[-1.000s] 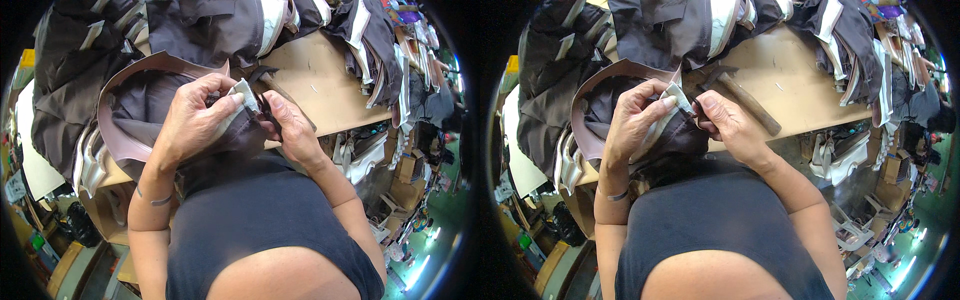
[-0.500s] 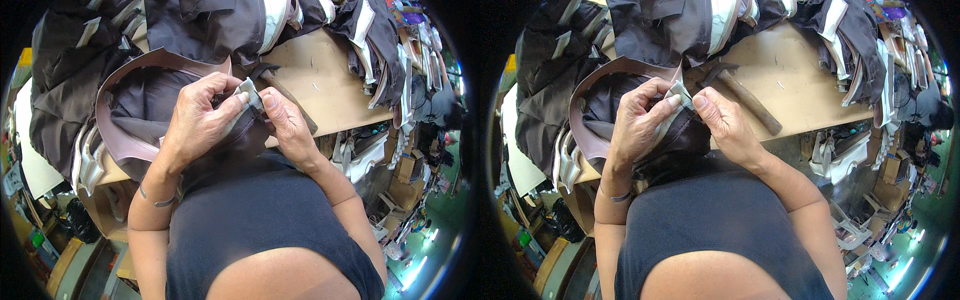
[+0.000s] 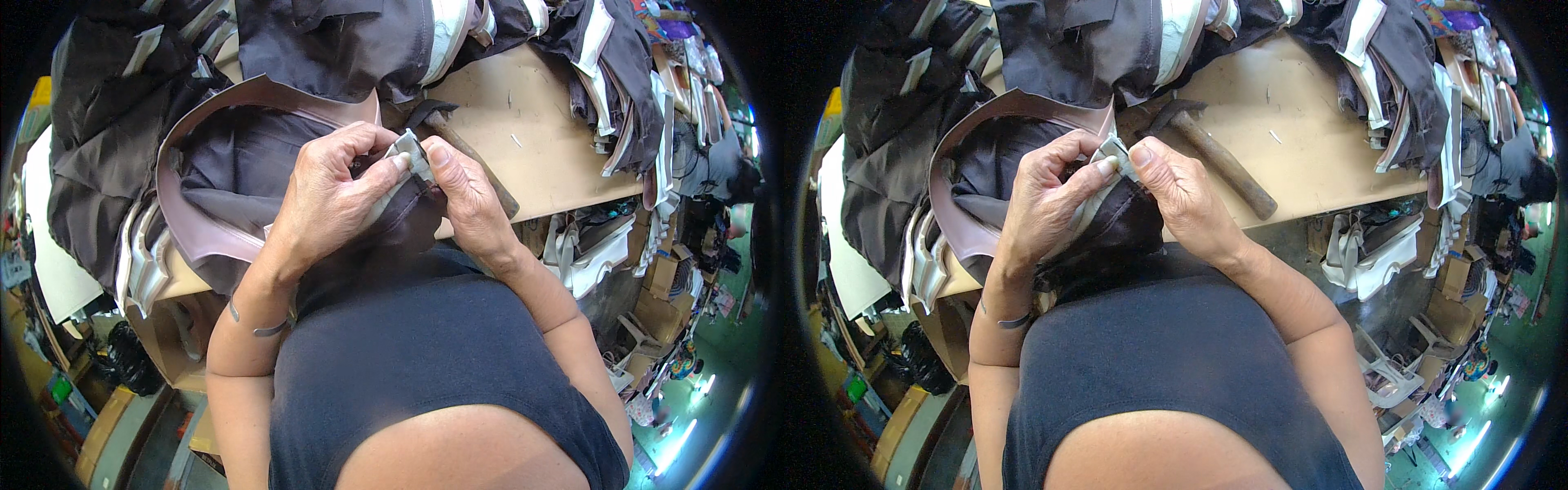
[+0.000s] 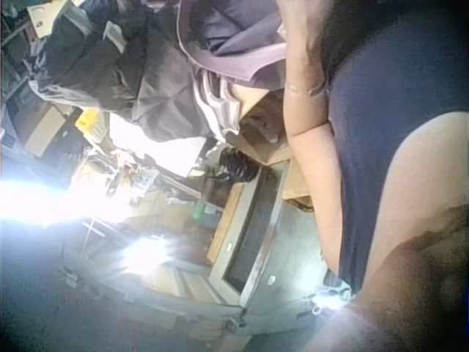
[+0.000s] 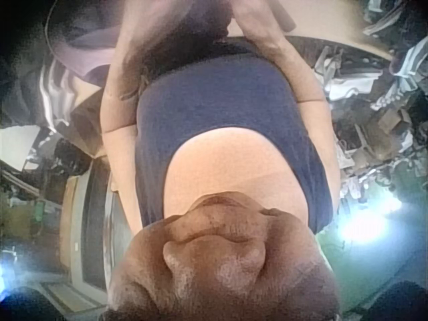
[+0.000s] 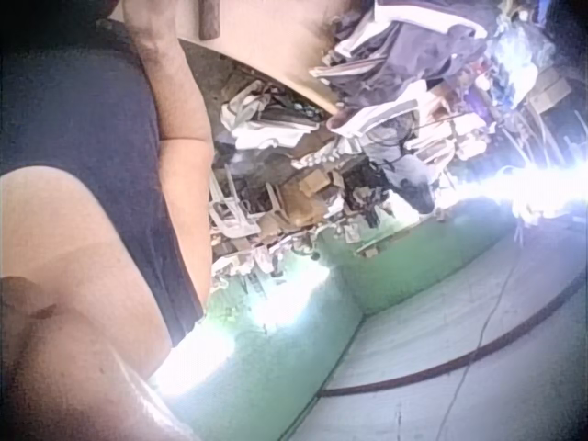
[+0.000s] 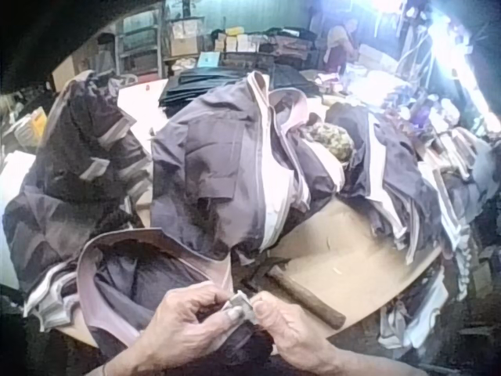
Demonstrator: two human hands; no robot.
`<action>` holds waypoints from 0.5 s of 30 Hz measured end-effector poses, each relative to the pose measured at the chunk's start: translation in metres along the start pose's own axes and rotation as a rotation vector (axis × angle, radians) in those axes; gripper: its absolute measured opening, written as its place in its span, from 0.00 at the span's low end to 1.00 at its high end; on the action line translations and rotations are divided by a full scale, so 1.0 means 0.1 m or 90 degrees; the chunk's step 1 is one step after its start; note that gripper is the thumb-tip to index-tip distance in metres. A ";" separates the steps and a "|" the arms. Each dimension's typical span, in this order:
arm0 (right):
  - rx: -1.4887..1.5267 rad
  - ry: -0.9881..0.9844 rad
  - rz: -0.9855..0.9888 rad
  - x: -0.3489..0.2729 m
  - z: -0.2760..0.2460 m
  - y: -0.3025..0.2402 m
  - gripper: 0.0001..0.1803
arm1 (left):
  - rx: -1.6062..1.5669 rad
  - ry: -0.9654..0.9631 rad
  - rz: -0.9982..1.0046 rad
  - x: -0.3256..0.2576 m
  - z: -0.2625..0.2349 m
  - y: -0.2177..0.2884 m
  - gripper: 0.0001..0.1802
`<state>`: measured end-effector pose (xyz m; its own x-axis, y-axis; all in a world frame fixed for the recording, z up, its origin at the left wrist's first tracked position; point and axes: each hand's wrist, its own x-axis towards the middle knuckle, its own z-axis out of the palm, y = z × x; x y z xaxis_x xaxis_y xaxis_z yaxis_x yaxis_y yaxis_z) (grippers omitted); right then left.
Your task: The person repeatedly folds and tucks fabric edges of a dark bag with light trim, using a small hammer-like tool to press seams and a metal clip to secure folded sections. The person handles multiple similar bag pieces on a cluttered worktable, adjusting and repositioning them throughout.
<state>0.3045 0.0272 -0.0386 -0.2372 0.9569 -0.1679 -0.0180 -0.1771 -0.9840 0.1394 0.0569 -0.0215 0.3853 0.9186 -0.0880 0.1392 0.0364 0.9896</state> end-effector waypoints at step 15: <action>0.095 0.068 0.047 -0.16 -0.11 0.18 0.22 | 0.046 -0.057 -0.012 -0.01 0.12 0.01 0.08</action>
<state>0.3183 0.0114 -0.0541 -0.1395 0.9576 -0.2522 -0.1499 -0.2722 -0.9505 0.1498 0.0511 -0.0221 0.4611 0.8792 -0.1195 0.2114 0.0220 0.9771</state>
